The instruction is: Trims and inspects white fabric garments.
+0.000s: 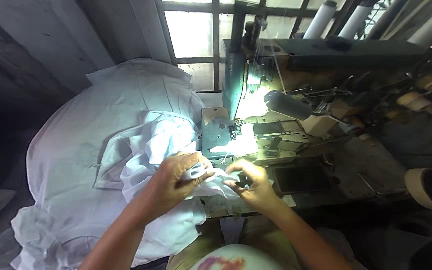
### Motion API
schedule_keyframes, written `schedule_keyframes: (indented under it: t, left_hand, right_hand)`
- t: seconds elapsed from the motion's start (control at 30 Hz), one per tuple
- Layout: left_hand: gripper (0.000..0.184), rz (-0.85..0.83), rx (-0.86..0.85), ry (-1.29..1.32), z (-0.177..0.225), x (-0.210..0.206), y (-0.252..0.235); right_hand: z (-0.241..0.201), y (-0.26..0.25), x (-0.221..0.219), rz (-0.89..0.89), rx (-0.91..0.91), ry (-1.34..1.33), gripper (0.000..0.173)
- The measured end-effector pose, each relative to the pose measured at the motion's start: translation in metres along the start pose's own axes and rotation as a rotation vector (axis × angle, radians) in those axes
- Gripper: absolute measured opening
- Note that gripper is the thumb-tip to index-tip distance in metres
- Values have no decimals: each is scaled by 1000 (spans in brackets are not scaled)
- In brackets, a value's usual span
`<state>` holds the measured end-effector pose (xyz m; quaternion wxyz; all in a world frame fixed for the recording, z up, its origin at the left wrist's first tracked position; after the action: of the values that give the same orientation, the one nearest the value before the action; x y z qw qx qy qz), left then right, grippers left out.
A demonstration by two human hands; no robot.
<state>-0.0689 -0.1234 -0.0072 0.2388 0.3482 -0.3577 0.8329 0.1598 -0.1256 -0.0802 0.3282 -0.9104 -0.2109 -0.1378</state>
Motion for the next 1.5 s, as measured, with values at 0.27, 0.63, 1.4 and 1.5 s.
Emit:
schedule_keyframes:
  t: [0.27,0.63,1.4,1.5]
  left_hand:
    - [12,44,11,-316,-46,-8,-86]
    - [14,244,30,-239,-26,-13,-73]
    - [11,-92,275,165,-27,-33,-78]
    - [11,-20,276,191,-30,-37,-75]
  right_hand:
    - [16,18,-3,303,-243,-357,8]
    - [26,25,-1,251,-366,-468,12]
    - [20,37,16,11,-363,-179,37]
    - [10,20,44,-83,-373,95,50]
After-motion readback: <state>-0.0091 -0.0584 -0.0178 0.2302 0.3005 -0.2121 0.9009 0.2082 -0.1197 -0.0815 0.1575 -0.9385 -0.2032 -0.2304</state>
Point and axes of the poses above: each hand's wrist, its own y-axis away from the middle knuckle, its own x-axis out of the back of the hand, z = x × y, the point moved 1 cm from there along -y, towards the middle knuckle, and after that the axes turned 14 degrees about -z, right-handed, at the moved point
